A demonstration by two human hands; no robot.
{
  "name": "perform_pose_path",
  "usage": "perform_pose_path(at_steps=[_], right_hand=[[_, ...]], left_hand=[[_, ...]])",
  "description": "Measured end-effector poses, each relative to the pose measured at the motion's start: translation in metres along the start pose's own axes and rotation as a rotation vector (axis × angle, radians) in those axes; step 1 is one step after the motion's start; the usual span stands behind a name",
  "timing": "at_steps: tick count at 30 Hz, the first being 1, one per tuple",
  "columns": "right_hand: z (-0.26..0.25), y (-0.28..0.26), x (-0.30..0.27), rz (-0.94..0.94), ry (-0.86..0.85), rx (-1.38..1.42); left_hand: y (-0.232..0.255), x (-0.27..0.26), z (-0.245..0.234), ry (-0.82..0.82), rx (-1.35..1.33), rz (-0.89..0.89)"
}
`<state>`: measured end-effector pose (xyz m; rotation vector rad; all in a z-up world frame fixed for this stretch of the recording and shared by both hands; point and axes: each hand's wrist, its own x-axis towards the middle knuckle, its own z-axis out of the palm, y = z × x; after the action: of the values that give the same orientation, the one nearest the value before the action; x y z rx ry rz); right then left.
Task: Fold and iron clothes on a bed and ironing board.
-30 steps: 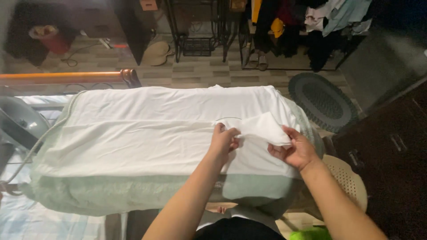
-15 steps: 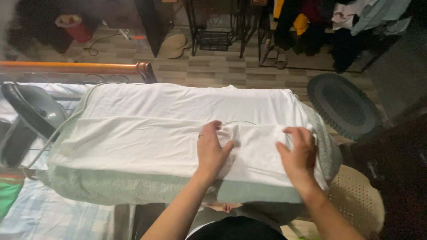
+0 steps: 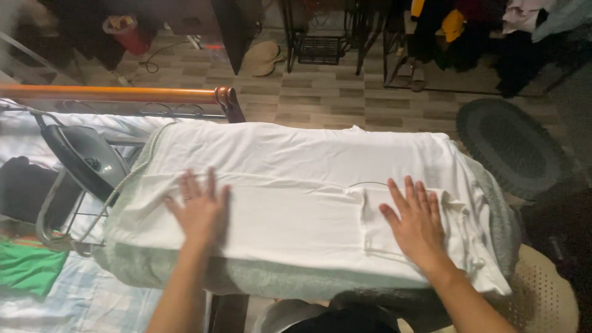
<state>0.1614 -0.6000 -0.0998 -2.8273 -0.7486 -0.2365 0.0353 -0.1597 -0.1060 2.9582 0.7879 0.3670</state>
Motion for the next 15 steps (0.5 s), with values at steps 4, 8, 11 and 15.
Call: perform_pose_path(at_steps=[4, 8, 11, 15], right_hand=[[0.02, 0.015, 0.031, 0.157, 0.103, 0.056], [0.043, 0.04, 0.1, 0.248, 0.192, 0.097], [0.061, 0.075, 0.158, 0.355, 0.152, 0.053], [0.024, 0.067, 0.205, 0.707, -0.3, -0.028]], left_hand=[[-0.06, 0.041, 0.002, 0.019, 0.002, -0.089], [-0.084, 0.104, 0.01, 0.038, -0.001, -0.102], [-0.093, 0.158, 0.031, 0.09, 0.009, -0.006], [-0.097, 0.202, 0.042, 0.003, -0.012, -0.02]])
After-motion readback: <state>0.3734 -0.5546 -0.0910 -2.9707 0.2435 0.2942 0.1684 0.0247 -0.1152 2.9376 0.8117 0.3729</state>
